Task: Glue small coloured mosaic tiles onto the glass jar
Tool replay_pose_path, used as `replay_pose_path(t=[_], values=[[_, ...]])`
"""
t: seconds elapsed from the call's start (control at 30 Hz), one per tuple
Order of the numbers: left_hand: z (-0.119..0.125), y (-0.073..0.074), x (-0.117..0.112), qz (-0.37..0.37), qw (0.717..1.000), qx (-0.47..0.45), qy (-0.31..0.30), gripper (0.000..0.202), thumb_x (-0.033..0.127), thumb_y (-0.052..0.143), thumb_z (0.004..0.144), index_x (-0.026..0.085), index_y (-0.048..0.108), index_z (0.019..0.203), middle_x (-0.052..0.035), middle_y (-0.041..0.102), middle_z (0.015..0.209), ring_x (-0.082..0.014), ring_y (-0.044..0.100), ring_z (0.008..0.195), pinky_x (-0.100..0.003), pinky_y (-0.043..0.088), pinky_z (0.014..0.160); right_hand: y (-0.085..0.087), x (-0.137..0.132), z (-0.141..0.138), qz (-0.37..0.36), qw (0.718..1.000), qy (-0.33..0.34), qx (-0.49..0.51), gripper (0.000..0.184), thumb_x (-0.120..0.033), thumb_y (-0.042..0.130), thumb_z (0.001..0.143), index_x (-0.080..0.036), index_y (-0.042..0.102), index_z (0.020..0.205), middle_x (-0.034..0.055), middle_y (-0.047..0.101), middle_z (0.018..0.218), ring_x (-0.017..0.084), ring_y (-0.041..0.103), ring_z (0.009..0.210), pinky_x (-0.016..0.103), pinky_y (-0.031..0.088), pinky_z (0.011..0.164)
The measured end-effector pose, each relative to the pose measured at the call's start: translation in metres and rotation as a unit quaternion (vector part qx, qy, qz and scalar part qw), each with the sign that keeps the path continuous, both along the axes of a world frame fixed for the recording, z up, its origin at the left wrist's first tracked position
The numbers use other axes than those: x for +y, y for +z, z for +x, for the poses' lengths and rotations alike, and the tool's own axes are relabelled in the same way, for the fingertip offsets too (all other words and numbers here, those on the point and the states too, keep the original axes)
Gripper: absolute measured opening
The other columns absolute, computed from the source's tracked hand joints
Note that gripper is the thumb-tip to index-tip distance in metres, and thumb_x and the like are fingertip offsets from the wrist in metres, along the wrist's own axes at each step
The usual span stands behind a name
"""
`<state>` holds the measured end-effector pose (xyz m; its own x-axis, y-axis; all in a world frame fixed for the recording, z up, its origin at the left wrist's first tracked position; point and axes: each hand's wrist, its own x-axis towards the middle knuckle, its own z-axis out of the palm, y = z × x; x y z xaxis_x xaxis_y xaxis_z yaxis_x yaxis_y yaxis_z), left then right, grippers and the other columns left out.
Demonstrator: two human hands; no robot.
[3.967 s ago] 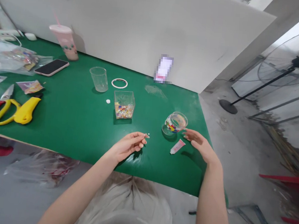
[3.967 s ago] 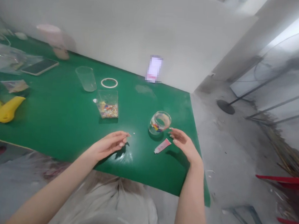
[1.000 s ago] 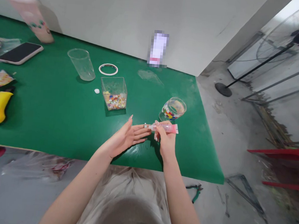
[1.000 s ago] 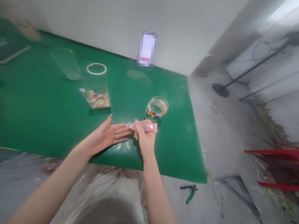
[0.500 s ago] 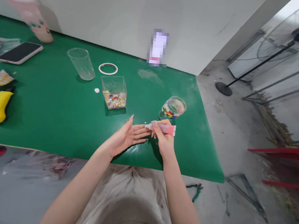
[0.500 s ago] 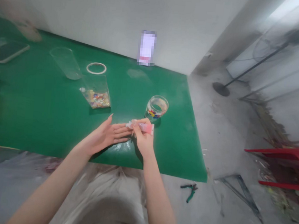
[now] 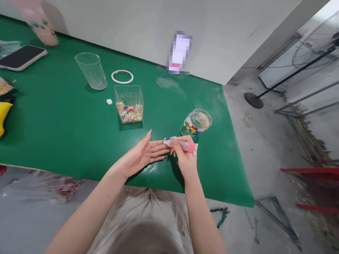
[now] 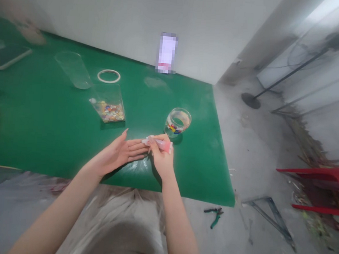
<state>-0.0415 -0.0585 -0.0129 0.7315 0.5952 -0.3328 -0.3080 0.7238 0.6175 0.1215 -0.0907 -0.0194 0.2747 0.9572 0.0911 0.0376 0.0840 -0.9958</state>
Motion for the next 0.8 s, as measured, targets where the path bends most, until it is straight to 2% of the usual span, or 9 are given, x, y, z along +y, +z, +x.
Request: replay_pose_path(t=[0.23,0.47,0.8], values=[[0.0001,0.0008,-0.0001,0.001,1.000,-0.007,0.000,0.067,0.060,0.027,0.094,0.010,0.054,0.130,-0.0155,0.046,0.144,-0.0278,0.034,0.139,-0.042,0.024,0.114,0.0018,-0.0007,-0.0008,-0.011,1.000,0.003,0.006,0.020,-0.040,0.066,0.082,-0.022,0.058,0.081,-0.0059,0.056,0.059,0.010,0.050,0.051,0.025,0.039,0.054],[-0.0014,0.0011,-0.0007,0.002,1.000,-0.003,-0.004,0.066,0.061,0.030,0.094,0.011,0.053,0.131,-0.0149,0.043,0.146,-0.0290,0.034,0.139,-0.042,0.025,0.114,0.0002,-0.0001,-0.0003,-0.003,1.000,-0.009,0.004,0.019,-0.040,0.066,0.082,-0.023,0.058,0.081,-0.0035,0.059,0.068,0.012,0.055,0.060,0.026,0.041,0.059],[-0.0012,0.0007,-0.0017,0.006,1.000,0.000,-0.009,0.068,0.059,0.027,0.095,0.010,0.049,0.135,-0.0156,0.043,0.146,-0.0286,0.034,0.139,-0.043,0.023,0.115,0.0004,-0.0001,-0.0007,0.002,1.000,-0.002,0.007,0.019,-0.040,0.065,0.082,-0.022,0.057,0.081,-0.0064,0.055,0.060,0.010,0.050,0.052,0.024,0.039,0.055]])
